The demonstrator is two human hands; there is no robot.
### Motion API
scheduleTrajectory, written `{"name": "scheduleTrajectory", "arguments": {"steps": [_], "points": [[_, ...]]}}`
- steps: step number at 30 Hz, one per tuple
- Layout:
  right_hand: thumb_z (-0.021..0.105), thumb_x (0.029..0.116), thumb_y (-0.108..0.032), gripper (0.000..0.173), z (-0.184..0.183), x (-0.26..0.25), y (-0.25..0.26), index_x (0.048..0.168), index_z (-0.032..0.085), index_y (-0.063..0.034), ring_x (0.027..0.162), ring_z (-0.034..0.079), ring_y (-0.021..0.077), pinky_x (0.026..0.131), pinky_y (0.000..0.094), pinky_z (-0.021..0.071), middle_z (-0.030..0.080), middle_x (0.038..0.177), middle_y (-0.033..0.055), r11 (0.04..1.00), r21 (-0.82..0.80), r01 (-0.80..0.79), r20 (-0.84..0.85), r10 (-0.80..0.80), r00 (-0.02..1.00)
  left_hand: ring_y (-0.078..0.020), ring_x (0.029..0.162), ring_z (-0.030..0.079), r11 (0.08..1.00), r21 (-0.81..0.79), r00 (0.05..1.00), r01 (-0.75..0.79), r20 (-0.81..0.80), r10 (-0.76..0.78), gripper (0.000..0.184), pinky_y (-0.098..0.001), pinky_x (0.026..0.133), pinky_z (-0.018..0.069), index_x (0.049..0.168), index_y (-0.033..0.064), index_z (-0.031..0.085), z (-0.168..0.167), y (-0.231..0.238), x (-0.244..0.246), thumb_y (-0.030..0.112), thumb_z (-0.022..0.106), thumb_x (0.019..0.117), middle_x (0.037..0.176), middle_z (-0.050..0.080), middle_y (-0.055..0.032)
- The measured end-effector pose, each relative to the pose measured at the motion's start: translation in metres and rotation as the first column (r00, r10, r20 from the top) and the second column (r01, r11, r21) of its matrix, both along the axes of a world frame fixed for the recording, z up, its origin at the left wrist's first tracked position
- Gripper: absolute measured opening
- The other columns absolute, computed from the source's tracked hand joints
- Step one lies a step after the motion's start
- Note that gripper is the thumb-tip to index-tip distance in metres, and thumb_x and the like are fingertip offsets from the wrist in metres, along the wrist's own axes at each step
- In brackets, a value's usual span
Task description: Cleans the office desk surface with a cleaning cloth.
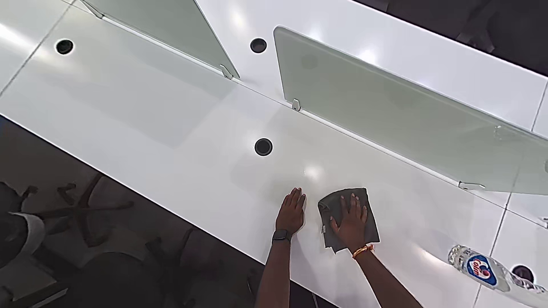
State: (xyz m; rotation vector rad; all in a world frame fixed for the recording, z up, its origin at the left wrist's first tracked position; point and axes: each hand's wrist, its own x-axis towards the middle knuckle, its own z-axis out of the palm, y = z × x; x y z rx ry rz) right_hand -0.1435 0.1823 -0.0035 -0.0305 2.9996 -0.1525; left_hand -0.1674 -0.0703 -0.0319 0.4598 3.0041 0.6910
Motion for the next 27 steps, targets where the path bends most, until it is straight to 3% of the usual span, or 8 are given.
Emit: {"name": "scheduleTrajectory", "arguments": {"steps": [10, 14, 18, 22, 27], "points": [[0.040, 0.0910, -0.069, 0.090, -0.008, -0.158, -0.029, 0.161, 0.032, -0.0130, 0.156, 0.017, 0.0435, 0.121, 0.0686, 0.0117, 0.020, 0.168, 0.0252, 0.986, 0.029, 0.166, -0.043, -0.165, 0.985, -0.0321, 0.147, 0.042, 1.000, -0.008, 1.000, 0.002, 0.004, -0.002, 0.049, -0.0481, 0.118, 0.0373, 0.141, 0.0088, 0.060, 0.000, 0.000, 0.001, 0.015, 0.048, 0.0940, 0.155, 0.050, -0.0143], [0.042, 0.0925, -0.064, 0.088, -0.008, -0.220, -0.043, 0.164, 0.024, -0.0151, 0.158, 0.007, 0.0406, 0.120, 0.0702, 0.0092, 0.011, 0.170, 0.0230, 0.973, -0.002, 0.232, -0.027, -0.232, 0.972, -0.0317, 0.148, 0.041, 1.000, -0.006, 1.000, 0.006, 0.001, -0.006, 0.050, -0.0478, 0.118, 0.0367, 0.142, 0.0092, 0.059, -0.002, -0.001, 0.001, 0.016, 0.045, 0.0950, 0.155, 0.049, -0.0144], [0.041, 0.0957, -0.053, 0.078, -0.011, -0.247, -0.055, 0.163, 0.027, -0.0153, 0.157, 0.010, 0.0441, 0.118, 0.0730, 0.0118, 0.014, 0.169, 0.0245, 0.976, -0.042, 0.216, -0.060, -0.218, 0.974, -0.0317, 0.148, 0.041, 1.000, -0.004, 1.000, 0.004, 0.026, -0.004, 0.050, -0.0482, 0.119, 0.0358, 0.143, 0.0091, 0.058, 0.000, 0.000, 0.003, 0.015, 0.047, 0.0941, 0.156, 0.049, -0.0142], [0.049, 0.0941, -0.034, 0.071, 0.000, -0.254, -0.053, 0.161, 0.033, -0.0152, 0.157, 0.013, 0.0400, 0.118, 0.0732, 0.0138, 0.016, 0.170, 0.0178, 0.990, -0.132, -0.046, -0.081, 0.036, 0.996, -0.0322, 0.148, 0.041, 1.000, 0.009, 1.000, 0.003, 0.012, -0.003, 0.050, -0.0482, 0.119, 0.0362, 0.141, 0.0082, 0.060, 0.001, -0.001, 0.001, 0.013, 0.050, 0.0923, 0.155, 0.049, -0.0149], [0.058, 0.0912, -0.016, 0.062, 0.013, -0.282, -0.001, 0.153, 0.049, -0.0146, 0.156, 0.022, 0.0361, 0.123, 0.0655, 0.0155, 0.028, 0.168, 0.0134, 0.880, -0.205, -0.429, 0.019, 0.442, 0.897, -0.0326, 0.148, 0.041, 1.000, 0.019, 1.000, 0.002, 0.016, -0.003, 0.050, -0.0480, 0.119, 0.0359, 0.141, 0.0082, 0.060, 0.001, -0.001, -0.001, 0.014, 0.050, 0.0925, 0.156, 0.049, -0.0141]]}}
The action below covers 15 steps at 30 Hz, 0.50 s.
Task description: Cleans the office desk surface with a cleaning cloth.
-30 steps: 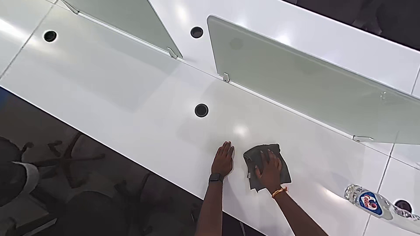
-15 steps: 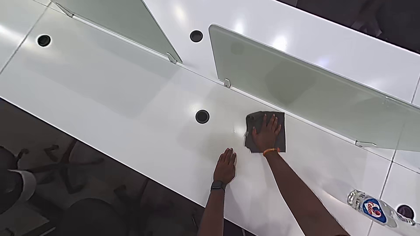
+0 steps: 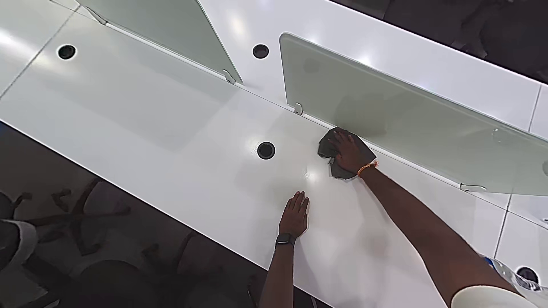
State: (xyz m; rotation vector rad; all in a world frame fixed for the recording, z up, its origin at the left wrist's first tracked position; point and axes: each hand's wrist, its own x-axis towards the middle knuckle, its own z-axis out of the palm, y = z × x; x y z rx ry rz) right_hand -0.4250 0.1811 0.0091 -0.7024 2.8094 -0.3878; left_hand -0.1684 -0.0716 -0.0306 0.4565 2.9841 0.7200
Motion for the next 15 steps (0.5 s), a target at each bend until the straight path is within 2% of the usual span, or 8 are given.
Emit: {"name": "scheduleTrajectory", "arguments": {"steps": [2, 4, 7, 9, 12, 15], "points": [[0.062, 0.0883, -0.008, 0.064, 0.001, 0.007, 0.029, 0.151, 0.050, -0.0127, 0.156, 0.024, 0.0343, 0.125, 0.0618, 0.0156, 0.031, 0.167, 0.0130, 0.999, -0.003, -0.050, 0.034, 0.050, 0.998, -0.0326, 0.148, 0.041, 1.000, 0.001, 1.000, 0.003, -0.004, -0.003, 0.050, -0.0479, 0.119, 0.0359, 0.141, 0.0084, 0.060, 0.000, 0.001, 0.002, 0.014, 0.049, 0.0936, 0.156, 0.049, -0.0139], [0.061, 0.0859, -0.006, 0.066, 0.004, 0.023, 0.062, 0.151, 0.051, -0.0114, 0.155, 0.026, 0.0322, 0.126, 0.0586, 0.0176, 0.034, 0.165, 0.0134, 1.000, 0.016, -0.017, 0.033, 0.017, 0.999, -0.0321, 0.148, 0.041, 1.000, 0.005, 1.000, 0.004, -0.009, -0.004, 0.049, -0.0477, 0.119, 0.0361, 0.141, 0.0085, 0.060, 0.000, 0.000, -0.001, 0.014, 0.049, 0.0938, 0.156, 0.048, -0.0137], [0.060, 0.0869, -0.005, 0.063, 0.018, 0.062, 0.120, 0.149, 0.051, -0.0075, 0.155, 0.027, 0.0331, 0.127, 0.0559, 0.0185, 0.037, 0.163, 0.0169, 0.990, 0.055, 0.130, 0.095, -0.135, 0.986, -0.0319, 0.148, 0.040, 1.000, 0.016, 1.000, 0.002, -0.006, -0.001, 0.050, -0.0476, 0.119, 0.0359, 0.141, 0.0083, 0.060, 0.000, 0.000, 0.002, 0.013, 0.049, 0.0928, 0.157, 0.048, -0.0140], [0.059, 0.0866, -0.006, 0.063, 0.028, 0.089, 0.163, 0.149, 0.051, -0.0065, 0.153, 0.031, 0.0348, 0.126, 0.0539, 0.0223, 0.039, 0.162, 0.0176, 0.965, 0.101, 0.242, 0.097, -0.252, 0.963, -0.0316, 0.148, 0.041, 1.000, 0.022, 1.000, 0.000, -0.018, 0.000, 0.050, -0.0473, 0.119, 0.0361, 0.141, 0.0085, 0.060, -0.001, 0.001, 0.001, 0.013, 0.049, 0.0927, 0.156, 0.048, -0.0139], [0.057, 0.0884, -0.010, 0.064, 0.032, 0.122, 0.225, 0.152, 0.047, -0.0064, 0.150, 0.036, 0.0343, 0.124, 0.0515, 0.0286, 0.042, 0.159, 0.0181, 0.903, 0.181, 0.390, 0.014, -0.399, 0.917, -0.0310, 0.148, 0.041, 1.000, 0.026, 1.000, -0.007, -0.017, 0.007, 0.050, -0.0470, 0.119, 0.0362, 0.141, 0.0087, 0.061, 0.001, 0.001, 0.000, 0.013, 0.051, 0.0922, 0.156, 0.048, -0.0136], [0.055, 0.0902, -0.011, 0.067, 0.033, 0.145, 0.256, 0.155, 0.040, -0.0037, 0.150, 0.037, 0.0343, 0.125, 0.0510, 0.0274, 0.042, 0.159, 0.0208, 0.818, 0.236, 0.525, -0.085, -0.520, 0.850, -0.0304, 0.148, 0.041, 1.000, 0.028, 1.000, -0.013, -0.023, 0.013, 0.049, -0.0467, 0.119, 0.0362, 0.140, 0.0090, 0.061, -0.002, 0.001, 0.001, 0.013, 0.052, 0.0920, 0.156, 0.049, -0.0130]]}}
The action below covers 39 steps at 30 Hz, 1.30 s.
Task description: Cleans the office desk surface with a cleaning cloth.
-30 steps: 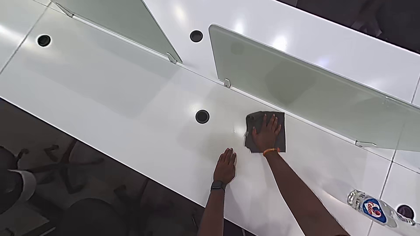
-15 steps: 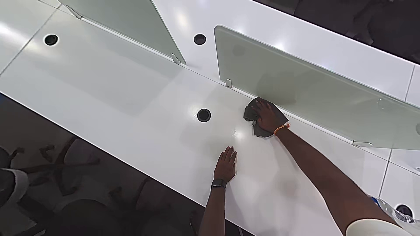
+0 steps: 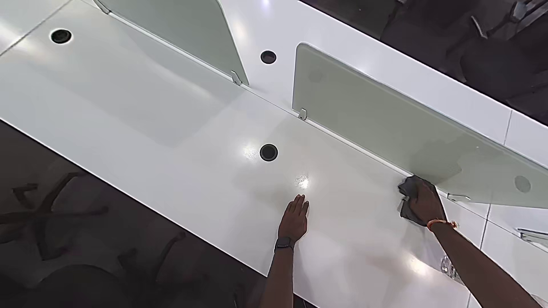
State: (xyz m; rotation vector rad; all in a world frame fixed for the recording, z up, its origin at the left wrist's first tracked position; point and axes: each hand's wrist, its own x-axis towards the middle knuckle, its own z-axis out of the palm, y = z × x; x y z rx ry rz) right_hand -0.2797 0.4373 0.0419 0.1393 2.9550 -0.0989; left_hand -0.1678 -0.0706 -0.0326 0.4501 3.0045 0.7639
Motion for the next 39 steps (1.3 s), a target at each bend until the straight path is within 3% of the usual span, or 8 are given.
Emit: {"name": "scheduleTrajectory", "arguments": {"steps": [2, 6, 8, 11, 15, 22, 34, 39], "points": [[0.055, 0.0911, -0.011, 0.067, -0.003, 0.004, -0.008, 0.155, 0.038, -0.0002, 0.149, 0.037, 0.0370, 0.124, 0.0511, 0.0268, 0.042, 0.158, 0.0242, 0.994, 0.016, 0.106, -0.042, -0.105, 0.994, -0.0296, 0.148, 0.041, 1.000, -0.006, 1.000, 0.000, 0.005, 0.000, 0.049, -0.0460, 0.119, 0.0357, 0.141, 0.0094, 0.061, 0.000, 0.001, 0.001, 0.014, 0.052, 0.0927, 0.156, 0.049, -0.0127], [0.064, 0.0882, -0.015, 0.065, -0.012, -0.018, -0.069, 0.149, 0.047, -0.0019, 0.141, 0.047, 0.0395, 0.116, 0.0572, 0.0371, 0.051, 0.149, 0.0252, 0.911, -0.013, 0.412, -0.178, -0.408, 0.896, -0.0291, 0.148, 0.041, 1.000, -0.024, 1.000, 0.001, 0.010, -0.001, 0.048, -0.0452, 0.119, 0.0362, 0.140, 0.0089, 0.061, 0.002, 0.002, 0.001, 0.014, 0.051, 0.0934, 0.156, 0.048, -0.0128], [0.064, 0.0889, -0.019, 0.066, -0.011, -0.036, -0.109, 0.150, 0.046, -0.0008, 0.143, 0.045, 0.0379, 0.118, 0.0555, 0.0366, 0.050, 0.151, 0.0243, 0.895, -0.005, 0.446, -0.169, -0.441, 0.882, -0.0288, 0.148, 0.042, 1.000, -0.032, 1.000, 0.000, 0.001, 0.000, 0.048, -0.0452, 0.119, 0.0370, 0.140, 0.0089, 0.061, 0.001, 0.002, 0.000, 0.014, 0.051, 0.0933, 0.156, 0.049, -0.0128], [0.063, 0.0907, -0.021, 0.066, -0.010, -0.058, -0.159, 0.150, 0.045, 0.0023, 0.146, 0.042, 0.0371, 0.121, 0.0522, 0.0337, 0.046, 0.154, 0.0250, 0.945, 0.007, 0.326, -0.121, -0.323, 0.939, -0.0296, 0.147, 0.043, 0.999, -0.034, 1.000, 0.003, -0.004, -0.003, 0.049, -0.0463, 0.118, 0.0386, 0.140, 0.0079, 0.061, 0.001, 0.003, 0.001, 0.014, 0.053, 0.0925, 0.155, 0.050, -0.0139], [0.063, 0.0888, -0.015, 0.065, -0.024, -0.084, -0.231, 0.151, 0.047, -0.0042, 0.151, 0.035, 0.0351, 0.122, 0.0536, 0.0301, 0.039, 0.162, 0.0178, 0.994, -0.051, 0.098, -0.091, -0.102, 0.991, -0.0302, 0.146, 0.045, 0.999, -0.033, 1.000, -0.003, -0.013, 0.002, 0.048, -0.0462, 0.117, 0.0395, 0.139, 0.0076, 0.061, 0.001, 0.003, 0.001, 0.013, 0.053, 0.0922, 0.154, 0.051, -0.0143], [0.060, 0.0856, -0.013, 0.066, -0.050, -0.138, -0.322, 0.151, 0.050, -0.0120, 0.154, 0.027, 0.0353, 0.124, 0.0559, 0.0232, 0.034, 0.165, 0.0123, 0.954, -0.098, -0.282, -0.138, 0.268, 0.953, -0.0311, 0.147, 0.042, 0.999, -0.050, 0.999, 0.013, 0.042, -0.011, 0.049, -0.0465, 0.118, 0.0376, 0.140, 0.0081, 0.061, 0.005, 0.000, -0.002, 0.013, 0.052, 0.0925, 0.154, 0.050, -0.0150], [0.052, 0.0894, -0.015, 0.055, -0.055, -0.154, -0.324, 0.144, 0.058, -0.0173, 0.150, 0.036, 0.0320, 0.121, 0.0554, 0.0282, 0.045, 0.160, 0.0068, 0.940, -0.145, -0.307, -0.245, 0.267, 0.932, -0.0289, 0.149, 0.041, 0.998, -0.052, 0.997, 0.019, 0.075, -0.015, 0.049, -0.0455, 0.120, 0.0350, 0.144, 0.0104, 0.058, 0.005, 0.000, -0.001, 0.015, 0.047, 0.0965, 0.157, 0.048, -0.0122], [0.056, 0.0881, -0.016, 0.051, -0.047, -0.147, -0.331, 0.138, 0.065, -0.0234, 0.133, 0.047, 0.0427, 0.100, 0.0643, 0.0392, 0.054, 0.145, 0.0161, 0.960, -0.109, -0.259, -0.220, 0.231, 0.948, -0.0282, 0.151, 0.036, 0.999, -0.026, 0.996, 0.022, 0.083, -0.020, 0.049, -0.0449, 0.122, 0.0316, 0.145, 0.0099, 0.057, 0.003, 0.000, 0.001, 0.014, 0.046, 0.0976, 0.158, 0.046, -0.0122]]}}
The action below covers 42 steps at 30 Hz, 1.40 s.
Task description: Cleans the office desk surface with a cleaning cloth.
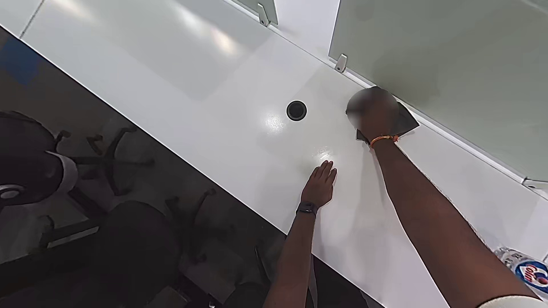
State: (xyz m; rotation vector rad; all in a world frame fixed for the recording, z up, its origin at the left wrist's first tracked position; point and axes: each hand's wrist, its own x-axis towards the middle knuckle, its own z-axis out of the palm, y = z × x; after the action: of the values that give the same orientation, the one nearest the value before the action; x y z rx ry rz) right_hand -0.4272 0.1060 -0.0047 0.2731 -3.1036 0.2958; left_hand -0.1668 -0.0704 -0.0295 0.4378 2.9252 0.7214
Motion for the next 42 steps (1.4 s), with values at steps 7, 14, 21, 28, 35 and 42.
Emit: {"name": "scheduleTrajectory", "arguments": {"steps": [7, 14, 21, 28, 35, 42], "points": [[0.059, 0.0855, -0.017, 0.051, 0.003, 0.076, -0.033, 0.135, 0.067, -0.0238, 0.124, 0.053, 0.0412, 0.095, 0.0620, 0.0427, 0.059, 0.133, 0.0182, 0.996, 0.038, -0.076, 0.038, 0.074, 0.996, -0.0308, 0.154, 0.029, 0.993, 0.119, 0.992, 0.019, -0.128, -0.003, 0.051, -0.0469, 0.124, 0.0279, 0.145, 0.0116, 0.057, -0.002, -0.004, 0.009, 0.012, 0.051, 0.0949, 0.161, 0.041, -0.0138], [0.065, 0.0847, -0.014, 0.049, 0.011, 0.166, -0.070, 0.133, 0.068, -0.0159, 0.115, 0.055, 0.0425, 0.092, 0.0626, 0.0451, 0.059, 0.122, 0.0216, 0.985, -0.037, -0.170, 0.114, 0.173, 0.978, -0.0405, 0.144, 0.044, 0.855, 0.496, 0.936, -0.155, -0.203, 0.287, 0.040, -0.0562, 0.120, 0.0342, 0.127, 0.0072, 0.070, 0.022, -0.010, 0.063, 0.005, 0.050, 0.0927, 0.143, 0.060, -0.0203], [0.064, 0.0871, -0.014, 0.055, 0.028, 0.316, -0.145, 0.142, 0.062, -0.0199, 0.126, 0.053, 0.0450, 0.102, 0.0653, 0.0410, 0.060, 0.133, 0.0232, 0.924, -0.156, -0.349, 0.422, 0.381, 0.822, -0.0385, 0.143, 0.045, 0.828, 0.476, 0.911, -0.297, -0.121, 0.395, 0.036, -0.0561, 0.120, 0.0340, 0.120, 0.0091, 0.073, 0.031, -0.058, 0.211, 0.009, 0.048, 0.0931, 0.140, 0.062, -0.0177], [0.062, 0.0927, -0.007, 0.037, 0.046, 0.400, -0.165, 0.127, 0.070, -0.0185, 0.123, 0.054, 0.0378, 0.101, 0.0563, 0.0450, 0.060, 0.129, 0.0166, 0.786, -0.230, -0.574, 0.525, 0.597, 0.607, -0.0356, 0.145, 0.044, 0.907, 0.307, 0.940, -0.288, -0.089, 0.329, 0.035, -0.0527, 0.121, 0.0347, 0.123, 0.0099, 0.071, 0.060, -0.139, 0.269, 0.010, 0.049, 0.0953, 0.144, 0.060, -0.0145], [0.074, 0.0778, -0.005, 0.039, 0.092, 0.428, -0.119, 0.117, 0.073, -0.0118, 0.124, 0.052, 0.0385, 0.101, 0.0603, 0.0425, 0.060, 0.129, 0.0167, 0.770, -0.332, -0.544, 0.608, 0.616, 0.501, -0.0267, 0.128, 0.062, 0.934, 0.170, 0.949, -0.313, 0.094, 0.300, 0.031, -0.0405, 0.109, 0.0503, 0.117, 0.0021, 0.073, 0.123, -0.222, 0.315, 0.000, 0.055, 0.0914, 0.133, 0.067, -0.0133], [0.061, 0.0829, 0.000, 0.027, 0.188, 0.430, -0.072, 0.108, 0.071, -0.0038, 0.101, 0.063, 0.0146, 0.092, 0.0330, 0.0529, 0.068, 0.106, 0.0069, 0.441, -0.882, 0.163, 0.339, 0.357, 0.870, -0.0212, 0.104, 0.072, 0.904, 0.271, 0.881, -0.332, 0.432, 0.194, 0.029, -0.0414, 0.097, 0.0571, 0.120, 0.0042, 0.072, 0.170, -0.239, 0.328, 0.006, 0.058, 0.0948, 0.119, 0.073, -0.0120]]}}
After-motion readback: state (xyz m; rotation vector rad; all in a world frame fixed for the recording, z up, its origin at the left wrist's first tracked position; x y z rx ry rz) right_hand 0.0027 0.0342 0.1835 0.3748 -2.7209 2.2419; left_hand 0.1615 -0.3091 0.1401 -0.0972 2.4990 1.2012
